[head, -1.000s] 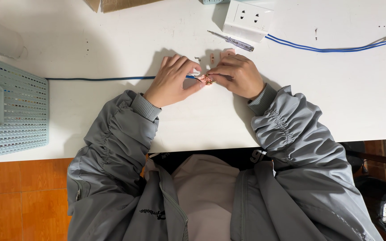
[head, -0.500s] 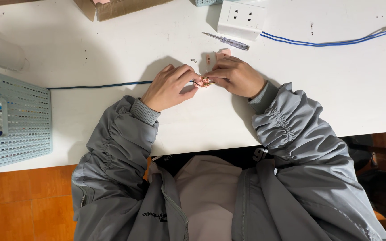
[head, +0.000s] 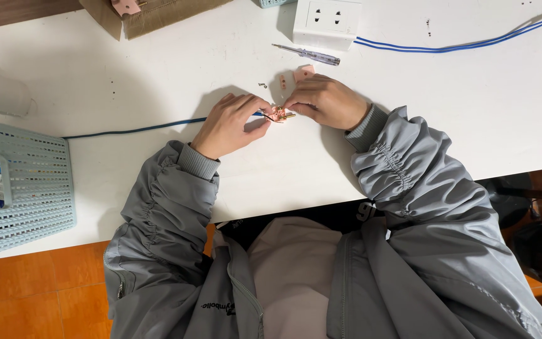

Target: Assembling an electrical plug by connecting wires to terminals using a screwdriver

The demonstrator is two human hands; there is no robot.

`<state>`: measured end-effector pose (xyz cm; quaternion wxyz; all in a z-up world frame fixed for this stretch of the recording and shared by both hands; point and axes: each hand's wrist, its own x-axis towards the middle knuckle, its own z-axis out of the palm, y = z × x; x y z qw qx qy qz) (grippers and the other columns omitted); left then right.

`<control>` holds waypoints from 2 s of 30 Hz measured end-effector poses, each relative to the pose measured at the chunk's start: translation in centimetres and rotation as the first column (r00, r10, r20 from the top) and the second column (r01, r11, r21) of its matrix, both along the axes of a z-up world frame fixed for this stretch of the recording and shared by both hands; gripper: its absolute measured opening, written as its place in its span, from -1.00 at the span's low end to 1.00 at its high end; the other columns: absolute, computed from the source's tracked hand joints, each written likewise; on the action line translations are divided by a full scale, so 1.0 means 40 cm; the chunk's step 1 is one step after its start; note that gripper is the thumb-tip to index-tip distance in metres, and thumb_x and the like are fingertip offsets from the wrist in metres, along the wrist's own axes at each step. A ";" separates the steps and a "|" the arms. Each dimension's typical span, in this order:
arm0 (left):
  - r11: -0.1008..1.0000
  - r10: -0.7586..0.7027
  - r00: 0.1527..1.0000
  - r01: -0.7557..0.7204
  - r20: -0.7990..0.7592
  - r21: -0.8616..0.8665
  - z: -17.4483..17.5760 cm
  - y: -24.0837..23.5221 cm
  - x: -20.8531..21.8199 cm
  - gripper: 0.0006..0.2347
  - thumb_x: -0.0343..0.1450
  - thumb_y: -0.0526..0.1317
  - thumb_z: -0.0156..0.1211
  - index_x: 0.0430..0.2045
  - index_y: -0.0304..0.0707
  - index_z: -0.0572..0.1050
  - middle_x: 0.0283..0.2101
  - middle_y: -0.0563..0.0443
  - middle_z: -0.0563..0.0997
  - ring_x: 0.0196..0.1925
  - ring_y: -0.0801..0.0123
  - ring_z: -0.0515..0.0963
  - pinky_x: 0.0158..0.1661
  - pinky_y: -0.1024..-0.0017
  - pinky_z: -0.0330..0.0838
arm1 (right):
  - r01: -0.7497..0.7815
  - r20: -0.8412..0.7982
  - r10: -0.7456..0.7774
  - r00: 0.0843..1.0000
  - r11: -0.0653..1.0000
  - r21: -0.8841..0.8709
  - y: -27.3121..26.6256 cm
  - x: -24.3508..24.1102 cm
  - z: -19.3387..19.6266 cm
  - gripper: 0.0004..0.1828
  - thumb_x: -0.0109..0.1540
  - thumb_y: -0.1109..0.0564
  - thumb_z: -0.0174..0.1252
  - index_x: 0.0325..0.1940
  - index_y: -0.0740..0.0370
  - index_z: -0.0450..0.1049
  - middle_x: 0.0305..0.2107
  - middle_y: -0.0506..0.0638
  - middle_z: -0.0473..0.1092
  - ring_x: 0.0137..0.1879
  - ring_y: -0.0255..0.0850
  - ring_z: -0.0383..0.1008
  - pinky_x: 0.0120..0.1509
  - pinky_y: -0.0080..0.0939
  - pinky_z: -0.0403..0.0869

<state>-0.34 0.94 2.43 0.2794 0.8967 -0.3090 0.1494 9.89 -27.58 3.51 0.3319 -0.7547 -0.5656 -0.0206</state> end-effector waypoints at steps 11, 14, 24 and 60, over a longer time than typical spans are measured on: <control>1.000 -0.002 1.000 0.002 -0.031 0.003 0.006 -0.002 -0.003 -0.88 0.58 -0.25 0.39 -0.03 -0.05 0.61 0.00 0.17 0.72 0.01 0.24 0.75 0.01 0.21 0.55 | 0.070 0.114 -0.074 0.991 0.997 0.039 -0.033 0.030 0.031 -0.85 0.54 0.10 0.39 0.09 0.22 0.76 -0.11 0.10 0.65 0.01 0.06 0.69 0.21 0.11 0.63; 1.000 0.010 0.998 -0.010 -0.063 0.011 0.003 -0.003 -0.005 -0.88 0.60 -0.25 0.36 -0.02 -0.07 0.58 0.04 0.25 0.74 0.05 0.36 0.72 0.09 0.26 0.51 | 0.268 0.230 -0.259 0.938 0.963 -0.006 -0.097 0.074 0.035 -0.75 0.57 0.07 0.39 0.24 0.28 0.75 -0.04 0.12 0.63 -0.03 0.06 0.67 0.13 0.13 0.64; 1.000 0.017 0.998 -0.015 -0.058 0.019 -0.025 0.003 0.004 -0.77 0.60 -0.20 0.40 0.01 -0.15 0.43 -0.02 0.07 0.76 -0.16 0.20 0.71 0.04 0.19 0.53 | 0.647 0.287 -0.584 0.760 0.722 -0.245 -0.141 0.126 -0.056 -0.68 0.51 -0.15 0.39 0.21 0.06 0.74 -0.22 -0.02 0.62 -0.23 0.11 0.64 -0.25 0.20 0.59; 1.000 -0.001 1.000 0.001 -0.024 -0.031 -0.021 -0.003 0.005 -0.67 0.54 -0.28 0.47 0.01 -0.19 0.34 -0.03 0.10 0.76 -0.13 0.22 0.75 0.02 0.17 0.53 | 0.220 -0.486 0.028 0.873 0.868 0.446 0.017 -0.092 0.087 -0.60 0.72 0.02 -0.06 0.49 0.41 0.30 0.13 0.28 0.50 0.30 0.14 0.61 0.55 0.18 0.65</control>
